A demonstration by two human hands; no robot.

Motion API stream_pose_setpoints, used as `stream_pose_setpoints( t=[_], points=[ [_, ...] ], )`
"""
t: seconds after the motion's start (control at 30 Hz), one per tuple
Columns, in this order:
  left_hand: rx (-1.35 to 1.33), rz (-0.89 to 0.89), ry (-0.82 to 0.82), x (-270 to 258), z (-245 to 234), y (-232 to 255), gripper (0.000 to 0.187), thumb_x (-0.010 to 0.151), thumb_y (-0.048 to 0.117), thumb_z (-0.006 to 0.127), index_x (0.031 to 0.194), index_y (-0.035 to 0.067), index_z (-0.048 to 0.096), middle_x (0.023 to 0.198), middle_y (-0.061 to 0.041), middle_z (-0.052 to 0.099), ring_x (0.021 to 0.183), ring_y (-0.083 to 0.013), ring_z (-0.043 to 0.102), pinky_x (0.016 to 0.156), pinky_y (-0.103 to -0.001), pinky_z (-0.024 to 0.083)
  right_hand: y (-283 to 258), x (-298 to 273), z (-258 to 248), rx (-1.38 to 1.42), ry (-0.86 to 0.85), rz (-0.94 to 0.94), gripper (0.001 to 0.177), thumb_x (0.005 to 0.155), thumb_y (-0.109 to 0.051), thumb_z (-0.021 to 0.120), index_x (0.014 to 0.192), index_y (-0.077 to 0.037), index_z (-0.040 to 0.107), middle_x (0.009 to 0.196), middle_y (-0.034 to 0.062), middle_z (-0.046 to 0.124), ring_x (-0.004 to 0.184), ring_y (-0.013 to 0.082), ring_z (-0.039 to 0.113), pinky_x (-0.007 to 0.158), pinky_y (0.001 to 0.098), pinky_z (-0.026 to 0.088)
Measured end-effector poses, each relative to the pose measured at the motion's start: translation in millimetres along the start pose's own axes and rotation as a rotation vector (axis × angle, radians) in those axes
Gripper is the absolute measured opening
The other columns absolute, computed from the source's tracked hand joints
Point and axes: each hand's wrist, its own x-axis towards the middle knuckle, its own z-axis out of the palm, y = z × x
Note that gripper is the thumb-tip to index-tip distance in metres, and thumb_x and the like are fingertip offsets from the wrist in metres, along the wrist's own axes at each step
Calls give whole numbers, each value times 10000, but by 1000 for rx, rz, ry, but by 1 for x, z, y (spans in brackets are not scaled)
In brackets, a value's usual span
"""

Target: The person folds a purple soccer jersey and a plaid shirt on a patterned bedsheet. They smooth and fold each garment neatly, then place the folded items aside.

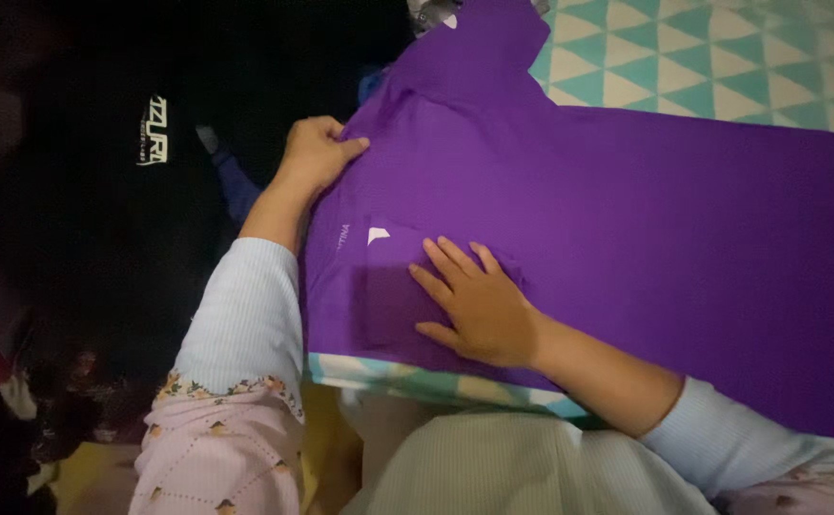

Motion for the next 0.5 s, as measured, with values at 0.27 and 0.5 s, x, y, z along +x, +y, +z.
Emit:
stream_pose_setpoints(
  t=[0.27,0.5],
  points=[
    [51,260,168,14,10,-22,421,713,257,928,926,-1,672,853,-131,710,748,-199,663,664,-359,548,57,50,-41,211,-193,-3,443,960,-367,580,1297,-83,622,1267,147,650,1138,383,618,982,498,481],
    [-256,13,-22,14,13,-23,258,861,242,838,878,21,706,776,-41,687,677,-107,594,607,-285,506,120,182,-28,-18,283,-188,455,793,-68,664,1248,-62,643,1257,160,679,1244,416,578,1005,508,434]
  ],
)
